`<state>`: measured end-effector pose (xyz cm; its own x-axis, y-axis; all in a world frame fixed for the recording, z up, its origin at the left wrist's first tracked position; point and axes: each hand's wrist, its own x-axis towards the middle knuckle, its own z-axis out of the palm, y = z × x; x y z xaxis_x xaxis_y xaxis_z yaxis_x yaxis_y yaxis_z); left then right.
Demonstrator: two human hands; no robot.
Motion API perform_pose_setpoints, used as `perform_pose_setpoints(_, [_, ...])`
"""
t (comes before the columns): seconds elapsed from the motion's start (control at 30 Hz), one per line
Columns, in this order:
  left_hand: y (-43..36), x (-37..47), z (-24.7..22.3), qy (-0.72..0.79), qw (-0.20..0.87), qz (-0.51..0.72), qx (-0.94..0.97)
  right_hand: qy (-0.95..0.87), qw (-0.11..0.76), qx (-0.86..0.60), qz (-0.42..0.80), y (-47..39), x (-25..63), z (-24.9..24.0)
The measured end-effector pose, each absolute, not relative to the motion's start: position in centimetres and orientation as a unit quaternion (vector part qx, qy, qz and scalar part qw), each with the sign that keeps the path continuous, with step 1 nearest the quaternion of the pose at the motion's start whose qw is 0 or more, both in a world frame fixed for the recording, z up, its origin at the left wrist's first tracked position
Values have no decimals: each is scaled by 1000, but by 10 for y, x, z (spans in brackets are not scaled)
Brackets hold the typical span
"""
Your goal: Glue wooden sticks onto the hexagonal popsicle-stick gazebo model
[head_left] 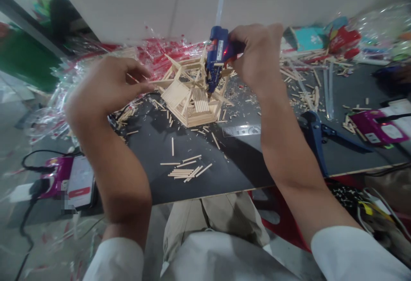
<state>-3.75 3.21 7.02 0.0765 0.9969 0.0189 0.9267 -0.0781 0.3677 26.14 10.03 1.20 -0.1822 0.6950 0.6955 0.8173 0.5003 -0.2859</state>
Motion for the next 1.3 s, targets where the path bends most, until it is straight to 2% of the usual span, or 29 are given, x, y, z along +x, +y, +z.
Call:
perform_pose_setpoints(0.37, [30, -35, 72, 662, 115, 115, 732, -761, 431, -481, -57, 103, 262, 5])
perform_pose_setpoints(0.53, [30, -37, 72, 651, 139, 119, 737, -764, 416, -492, -51, 104, 262, 7])
perform_pose_setpoints(1.03, [32, -33, 71, 656, 95, 116, 740, -764, 407, -496, -70, 99, 259, 8])
perform_pose_setpoints(1.3, [30, -34, 71, 666, 115, 125, 726, -766, 375, -517, -66, 96, 258, 15])
